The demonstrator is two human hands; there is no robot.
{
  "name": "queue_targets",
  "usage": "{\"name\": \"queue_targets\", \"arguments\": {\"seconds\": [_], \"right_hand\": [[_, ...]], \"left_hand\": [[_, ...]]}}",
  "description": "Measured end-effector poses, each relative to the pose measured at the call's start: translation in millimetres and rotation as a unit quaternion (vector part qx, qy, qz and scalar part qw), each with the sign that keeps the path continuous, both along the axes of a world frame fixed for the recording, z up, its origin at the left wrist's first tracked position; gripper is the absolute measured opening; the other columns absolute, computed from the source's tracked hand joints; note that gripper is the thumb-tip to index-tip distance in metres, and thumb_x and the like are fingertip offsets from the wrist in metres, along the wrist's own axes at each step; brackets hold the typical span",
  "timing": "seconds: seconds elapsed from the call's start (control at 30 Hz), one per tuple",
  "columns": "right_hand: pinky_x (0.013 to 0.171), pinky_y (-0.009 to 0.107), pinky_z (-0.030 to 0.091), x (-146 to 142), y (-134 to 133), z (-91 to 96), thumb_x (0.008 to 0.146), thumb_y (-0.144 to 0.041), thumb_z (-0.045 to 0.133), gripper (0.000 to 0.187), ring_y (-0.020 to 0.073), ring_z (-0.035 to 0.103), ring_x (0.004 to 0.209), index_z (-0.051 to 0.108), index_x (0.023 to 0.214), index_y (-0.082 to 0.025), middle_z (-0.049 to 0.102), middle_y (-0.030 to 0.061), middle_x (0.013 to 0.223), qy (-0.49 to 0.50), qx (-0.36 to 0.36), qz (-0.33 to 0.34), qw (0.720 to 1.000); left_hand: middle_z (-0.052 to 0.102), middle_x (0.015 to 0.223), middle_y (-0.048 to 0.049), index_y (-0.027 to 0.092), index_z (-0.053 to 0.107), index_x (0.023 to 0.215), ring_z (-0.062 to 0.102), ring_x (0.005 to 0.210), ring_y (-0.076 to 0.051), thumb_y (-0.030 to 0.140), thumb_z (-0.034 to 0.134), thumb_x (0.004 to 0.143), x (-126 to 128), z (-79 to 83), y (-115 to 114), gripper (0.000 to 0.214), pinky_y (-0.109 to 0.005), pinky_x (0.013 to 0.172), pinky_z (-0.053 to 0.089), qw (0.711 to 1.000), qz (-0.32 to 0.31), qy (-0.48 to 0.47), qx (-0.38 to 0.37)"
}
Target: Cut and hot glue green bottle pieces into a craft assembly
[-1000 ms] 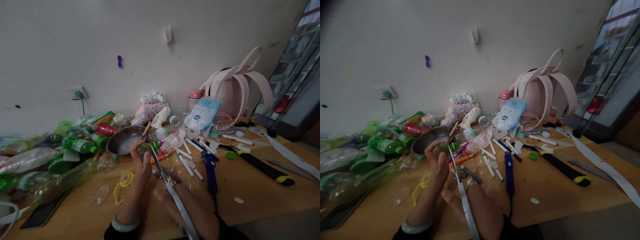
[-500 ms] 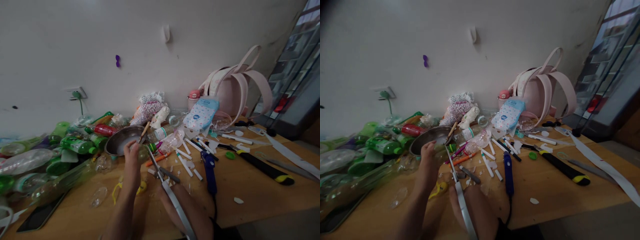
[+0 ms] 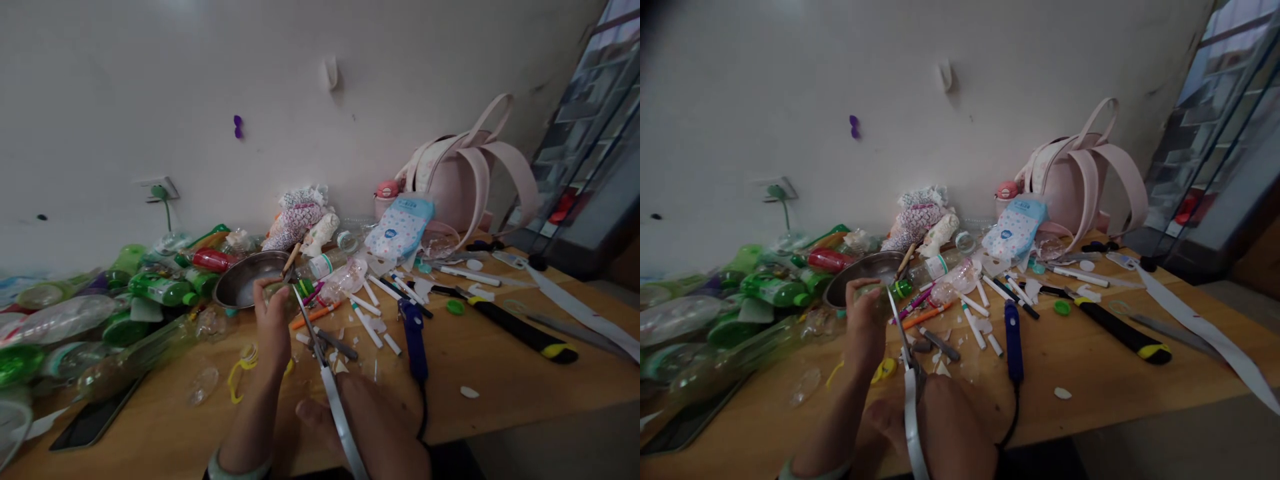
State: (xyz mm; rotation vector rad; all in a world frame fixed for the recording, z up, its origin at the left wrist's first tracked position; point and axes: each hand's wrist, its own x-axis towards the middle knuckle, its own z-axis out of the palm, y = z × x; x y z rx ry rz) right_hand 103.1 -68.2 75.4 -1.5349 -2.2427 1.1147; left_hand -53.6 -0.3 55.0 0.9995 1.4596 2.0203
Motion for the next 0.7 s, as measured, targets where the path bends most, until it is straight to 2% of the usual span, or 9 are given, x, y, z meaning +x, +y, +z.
{"name": "queue_targets", "arguments": {"seconds": [0.13, 0.27, 0.47, 0.6, 0.7], "right_hand": [[0.073, 0.034, 0.051, 0, -3, 4.1, 0.093, -0.047, 0.036, 0.042, 0.0269, 0.072, 0.086, 0.068, 0.08, -0.022, 0.076, 0.0077, 0.085, 0.043, 0.0, -0.038, 0.998], [0.075, 0.034, 0.051, -2, -5, 2.9, 0.094, -0.04, 0.038, 0.038, 0.029, 0.07, 0.094, 0.069, 0.083, -0.02, 0.075, 0.0107, 0.089, 0.025, -0.005, -0.086, 0.996], [0.069, 0.028, 0.05, 1, -2, -8.9, 0.094, -0.038, 0.038, 0.035, 0.0237, 0.07, 0.09, 0.069, 0.1, -0.022, 0.075, 0.0082, 0.099, 0.097, -0.002, -0.047, 0.994], [0.067, 0.029, 0.049, 0, -1, -17.6, 0.095, -0.044, 0.031, 0.046, 0.0262, 0.071, 0.088, 0.071, 0.087, -0.022, 0.076, 0.0094, 0.089, 0.073, 0.021, -0.062, 0.995], [0.068, 0.033, 0.05, -1, -2, -22.4, 0.094, -0.05, 0.032, 0.049, 0.0293, 0.07, 0.087, 0.07, 0.089, -0.021, 0.075, 0.0118, 0.091, 0.064, 0.029, -0.089, 0.994]], "left_hand": [[0.052, 0.076, 0.0043, 0.025, 0.053, 0.085, 0.048, 0.066, -0.012, 0.029, 0.06, 0.071, 4, 2.2, 1, 0.017, -0.022, 0.059, 0.039, 0.999, 0.005, 0.032, 0.026], [0.053, 0.079, 0.004, 0.025, 0.052, 0.087, 0.048, 0.068, -0.013, 0.03, 0.059, 0.071, 7, 1.5, 4, 0.018, -0.023, 0.062, 0.039, 0.998, 0.004, 0.045, 0.041], [0.053, 0.075, 0.0038, 0.024, 0.052, 0.084, 0.048, 0.068, -0.014, 0.029, 0.059, 0.07, 10, 5.5, 6, 0.017, -0.024, 0.062, 0.038, 0.997, 0.014, 0.068, 0.037], [0.05, 0.071, 0.0045, 0.024, 0.052, 0.082, 0.046, 0.065, -0.014, 0.032, 0.059, 0.069, 15, 15.8, 6, 0.017, -0.025, 0.06, 0.039, 0.995, 0.023, 0.095, 0.033], [0.051, 0.073, 0.0045, 0.023, 0.052, 0.082, 0.047, 0.066, -0.014, 0.031, 0.059, 0.067, 20, 24.1, 3, 0.018, -0.026, 0.062, 0.04, 0.993, 0.026, 0.114, 0.029]]}}
